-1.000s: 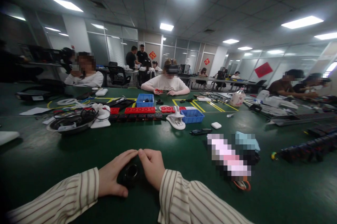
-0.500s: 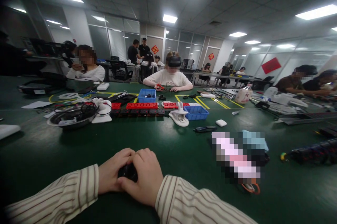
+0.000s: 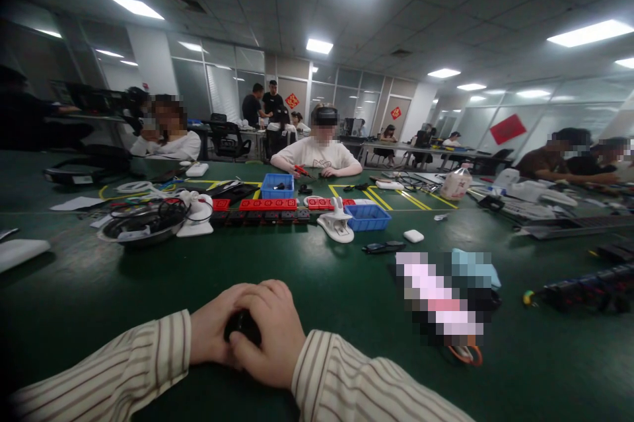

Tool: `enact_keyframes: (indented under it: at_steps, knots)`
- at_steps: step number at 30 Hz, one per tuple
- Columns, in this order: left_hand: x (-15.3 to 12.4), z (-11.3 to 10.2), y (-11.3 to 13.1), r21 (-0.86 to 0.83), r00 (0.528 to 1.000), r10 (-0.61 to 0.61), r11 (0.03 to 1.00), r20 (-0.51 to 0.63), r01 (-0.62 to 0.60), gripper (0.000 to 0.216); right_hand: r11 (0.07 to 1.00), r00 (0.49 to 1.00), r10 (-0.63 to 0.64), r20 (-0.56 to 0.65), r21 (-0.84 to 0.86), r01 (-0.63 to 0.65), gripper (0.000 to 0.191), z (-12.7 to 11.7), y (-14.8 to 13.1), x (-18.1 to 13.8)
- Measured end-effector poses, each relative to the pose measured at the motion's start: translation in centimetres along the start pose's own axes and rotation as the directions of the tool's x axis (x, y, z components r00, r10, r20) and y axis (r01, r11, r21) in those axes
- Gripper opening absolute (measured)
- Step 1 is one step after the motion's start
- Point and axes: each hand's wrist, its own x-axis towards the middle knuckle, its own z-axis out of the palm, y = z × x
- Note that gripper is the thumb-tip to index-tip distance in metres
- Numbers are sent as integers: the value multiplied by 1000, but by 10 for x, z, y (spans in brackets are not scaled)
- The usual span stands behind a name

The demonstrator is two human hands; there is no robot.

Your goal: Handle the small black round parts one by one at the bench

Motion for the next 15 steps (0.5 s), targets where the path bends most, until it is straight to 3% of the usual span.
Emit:
enact_keyframes:
  at_steps: [3,8,12,15]
  knots:
    - [-1,-2,4,33,1000,-18,999,-9,19,79,989,988,145,-47,-2,-145,26,2,5,-2]
    - [1,-6,11,81,996,-90,993,1,90,60,961,956,273,-108,-5,-275,34,6,11,-5]
    - [2,-6,12,45,995,-96,994,14,95,48,943,946,322,-15,-77,-323,25,6,7,-3]
    - [3,-6,10,-15,995,-101,995,25,101,41,954,957,286,45,-102,-281,16,5,4,-1]
